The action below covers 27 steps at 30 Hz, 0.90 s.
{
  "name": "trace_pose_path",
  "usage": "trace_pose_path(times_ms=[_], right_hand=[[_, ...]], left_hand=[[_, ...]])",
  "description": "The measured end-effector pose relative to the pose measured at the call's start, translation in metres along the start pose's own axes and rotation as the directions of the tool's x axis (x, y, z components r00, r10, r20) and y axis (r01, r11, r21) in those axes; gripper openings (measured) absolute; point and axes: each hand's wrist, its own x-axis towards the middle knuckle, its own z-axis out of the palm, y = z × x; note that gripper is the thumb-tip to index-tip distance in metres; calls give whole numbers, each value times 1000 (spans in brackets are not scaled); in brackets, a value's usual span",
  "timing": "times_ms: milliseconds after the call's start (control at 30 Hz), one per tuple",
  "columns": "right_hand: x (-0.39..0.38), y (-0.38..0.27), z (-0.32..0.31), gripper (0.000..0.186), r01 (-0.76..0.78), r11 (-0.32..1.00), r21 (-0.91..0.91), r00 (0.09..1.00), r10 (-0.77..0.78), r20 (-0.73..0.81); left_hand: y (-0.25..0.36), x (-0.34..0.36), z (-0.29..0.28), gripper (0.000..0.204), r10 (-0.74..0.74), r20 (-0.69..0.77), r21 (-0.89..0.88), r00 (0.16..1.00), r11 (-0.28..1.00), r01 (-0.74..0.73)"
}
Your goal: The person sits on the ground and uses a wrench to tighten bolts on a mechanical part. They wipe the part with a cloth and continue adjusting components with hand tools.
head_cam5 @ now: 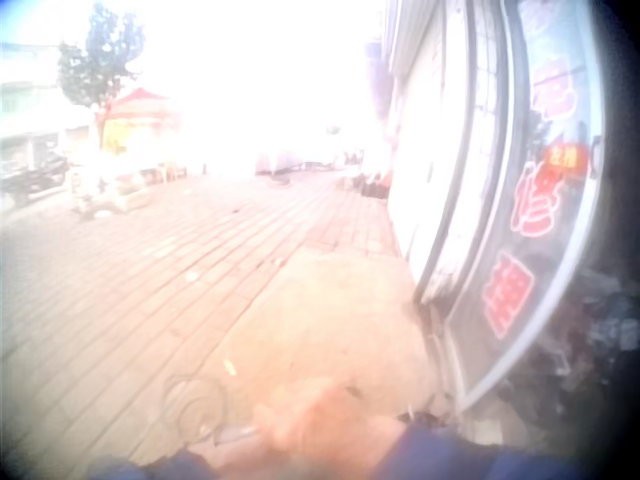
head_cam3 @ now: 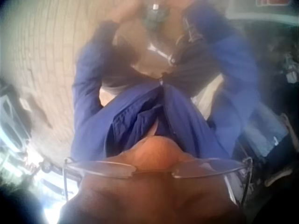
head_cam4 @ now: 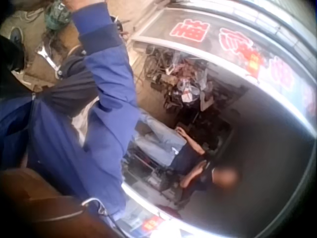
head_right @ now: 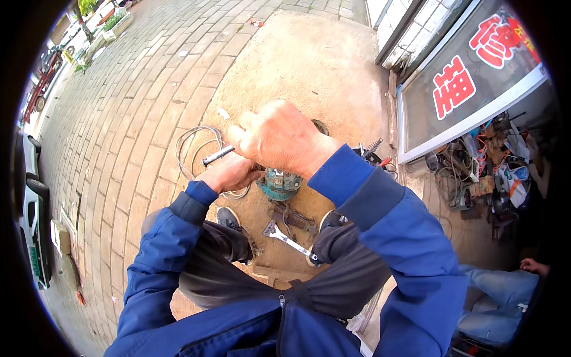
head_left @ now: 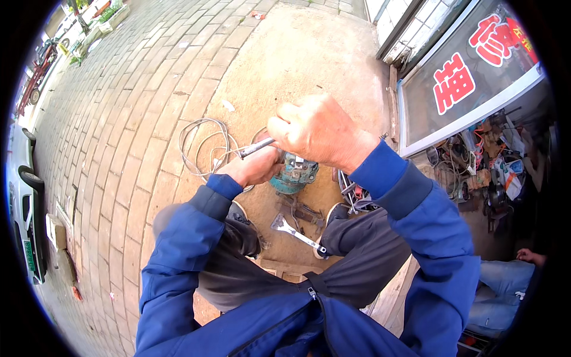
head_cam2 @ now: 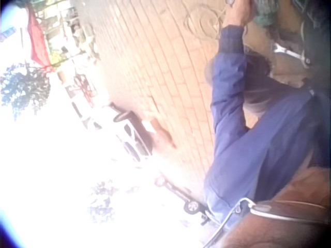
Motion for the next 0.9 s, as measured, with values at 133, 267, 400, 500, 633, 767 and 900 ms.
trace_pose_path(times_ms=[133, 267, 400, 500, 633, 767, 900], right_hand=[[-1, 2, -1, 19, 15, 1000, 4, 1000, -15, 12], [1, 0, -5, 15, 24, 1000, -1, 1000, -24, 16], [2, -4, -10, 10, 43, 999, 2, 998, -43, 46], [0, -7, -8, 12, 45, 999, 3, 998, -45, 40], [0, -9, -5, 11, 145, 989, 11, 989, -145, 27], [4, -21, -8, 15, -25, 999, 23, 984, 20, 177], [14, -26, -34, 19, -532, 814, 234, 795, 384, 470]], left_hand=[[-2, 1, 6, 27, 63, -21, -86, 998, 994, -65], [-5, 4, 3, 31, -56, 150, -66, 987, 996, 67], [-21, -2, 26, 28, -3, -2, -96, 1000, 995, 3], [-26, -2, 31, 27, -9, 17, -164, 1000, 986, 11], [-39, -5, 44, 11, -35, -74, -360, 997, 933, 6], [-34, -5, 41, 14, 233, -327, -155, 916, 943, -296], [11, -2, 7, 8, -361, 317, -936, 877, 30, 351]])
